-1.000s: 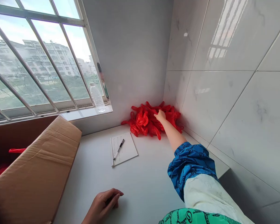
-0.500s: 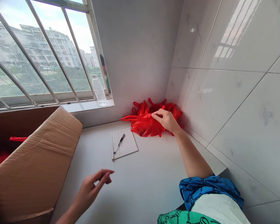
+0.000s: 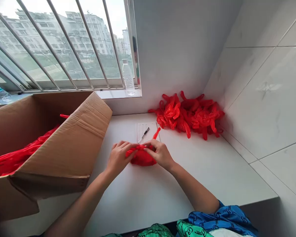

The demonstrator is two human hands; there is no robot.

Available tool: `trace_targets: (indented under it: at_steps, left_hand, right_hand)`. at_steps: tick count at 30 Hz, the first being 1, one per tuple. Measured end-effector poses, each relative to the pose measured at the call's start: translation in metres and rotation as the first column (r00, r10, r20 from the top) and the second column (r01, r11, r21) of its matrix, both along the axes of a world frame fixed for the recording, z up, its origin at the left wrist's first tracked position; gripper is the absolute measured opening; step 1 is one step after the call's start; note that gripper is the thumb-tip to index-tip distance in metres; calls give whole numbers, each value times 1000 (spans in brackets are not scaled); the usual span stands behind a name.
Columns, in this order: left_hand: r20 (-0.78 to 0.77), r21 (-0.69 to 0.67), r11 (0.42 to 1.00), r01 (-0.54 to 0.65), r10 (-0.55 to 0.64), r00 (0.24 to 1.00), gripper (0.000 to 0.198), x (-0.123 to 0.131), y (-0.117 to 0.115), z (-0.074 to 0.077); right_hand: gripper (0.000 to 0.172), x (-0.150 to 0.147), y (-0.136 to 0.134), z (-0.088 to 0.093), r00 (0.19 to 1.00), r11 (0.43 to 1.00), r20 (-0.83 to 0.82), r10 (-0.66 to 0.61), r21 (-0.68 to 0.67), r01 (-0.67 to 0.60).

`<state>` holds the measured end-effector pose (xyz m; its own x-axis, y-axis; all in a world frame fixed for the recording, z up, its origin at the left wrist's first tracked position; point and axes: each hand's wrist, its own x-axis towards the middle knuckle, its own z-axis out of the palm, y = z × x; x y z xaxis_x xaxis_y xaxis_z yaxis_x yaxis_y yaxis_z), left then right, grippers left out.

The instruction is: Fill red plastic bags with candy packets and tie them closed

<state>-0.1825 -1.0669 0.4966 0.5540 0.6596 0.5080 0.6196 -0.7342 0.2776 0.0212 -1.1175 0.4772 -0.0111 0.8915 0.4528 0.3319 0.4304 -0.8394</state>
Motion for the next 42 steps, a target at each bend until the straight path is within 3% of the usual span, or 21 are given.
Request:
trace_targets:
  at_steps: [6,12,15,17,20,23,25,27,29,32,34,37,40,42]
  left_hand:
    - [-76,47,999,4,-1,997,18,-2,6,0]
    - [-7,-1,987,-161,161,987,20,-31,13,-10]
    - [44,-45,982,-181,183,982,21,-36,7,-11]
    - [72,-11,990,-143,143,987,24,-29,0,-8]
    - [-24,108,994,4,-1,1000,25,-8,-7,-1]
    - [-131,168,982,91,-69,989,15,12,-6,2]
    - [-121,163,982,98,-79,989,13,17,-3,1]
    - [-66,142,986,91,-82,994,15,12,1,-1]
    - [45,102,994,50,-55,997,17,-1,3,-4]
    - [282,-52,998,-33,46,958,20,-25,1,-5]
    - [370,-161,986,-40,98,924,20,-36,-4,-3]
    - [330,-177,984,-7,66,942,28,-34,-14,5]
    - [152,-7,998,55,-53,987,51,-15,-20,18]
    - [45,113,988,109,-115,992,38,-3,-19,24]
  right_hand:
    - [20,7,-9,-9,999,996,-7,-33,-86,32]
    - [20,44,-28,-21,980,972,50,-195,-127,200]
    - [22,52,-40,-15,973,974,191,-132,-158,163]
    - [26,49,-44,-5,951,979,285,-117,-129,160]
    - [27,34,-39,9,891,971,397,-220,-4,241]
    - [26,15,-24,13,794,954,533,-293,103,283]
    - [22,7,-14,13,756,957,594,-275,97,273]
    - [19,7,-9,13,800,974,562,-208,42,224]
    - [19,16,-10,13,888,981,423,-182,12,196]
    - [21,38,-20,12,941,957,196,-277,-30,288]
    - [25,49,-29,9,941,940,147,-304,-116,322]
    - [28,50,-40,11,953,935,169,-250,-214,283]
    - [35,36,-44,23,953,947,192,-235,-178,269]
    - [30,27,-43,32,938,958,249,-242,-92,271]
